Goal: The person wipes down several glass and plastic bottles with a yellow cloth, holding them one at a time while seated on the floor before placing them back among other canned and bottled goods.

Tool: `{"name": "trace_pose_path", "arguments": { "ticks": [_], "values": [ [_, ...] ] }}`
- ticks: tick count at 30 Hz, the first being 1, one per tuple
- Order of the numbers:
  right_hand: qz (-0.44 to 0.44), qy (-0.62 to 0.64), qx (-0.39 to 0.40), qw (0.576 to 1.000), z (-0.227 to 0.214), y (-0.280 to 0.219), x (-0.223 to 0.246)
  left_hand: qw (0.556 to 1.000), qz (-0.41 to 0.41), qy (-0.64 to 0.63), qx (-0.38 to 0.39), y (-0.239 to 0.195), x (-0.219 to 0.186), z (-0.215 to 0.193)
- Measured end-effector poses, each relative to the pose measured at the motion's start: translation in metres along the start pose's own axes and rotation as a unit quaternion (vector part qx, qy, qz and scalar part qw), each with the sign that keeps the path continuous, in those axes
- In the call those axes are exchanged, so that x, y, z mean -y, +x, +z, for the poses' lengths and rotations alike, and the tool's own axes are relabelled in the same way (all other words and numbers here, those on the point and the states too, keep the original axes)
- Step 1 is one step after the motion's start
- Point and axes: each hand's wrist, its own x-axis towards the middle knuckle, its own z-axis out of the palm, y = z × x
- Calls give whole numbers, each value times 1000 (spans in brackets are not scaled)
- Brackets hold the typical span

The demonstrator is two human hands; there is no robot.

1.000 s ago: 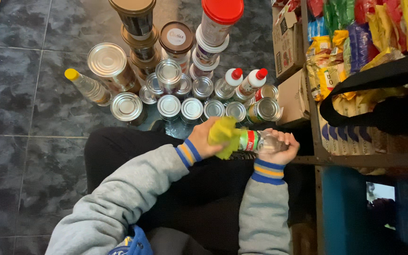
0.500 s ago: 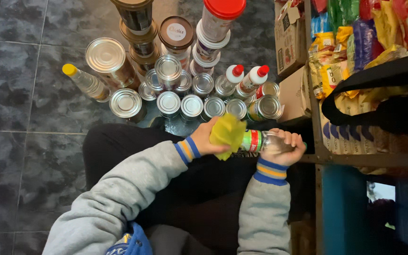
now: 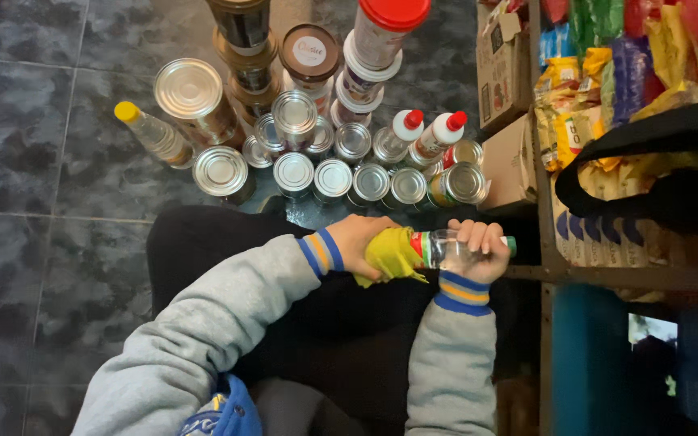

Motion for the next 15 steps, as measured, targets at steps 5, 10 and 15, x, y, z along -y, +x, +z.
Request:
{"name": "trace_pose_path", "arguments": {
  "ticks": [5,10,15],
  "values": [
    [51,-10,49,997,20,-3,-24,991,-59,-101,68,9,53,45],
    [73,32,96,992,56,-3,-56,946,-81,-305,77,9,51,55],
    [79,-80,-104,988,108,4,-57,822,-111,-559,7,-6,-10,35]
  ]
}}
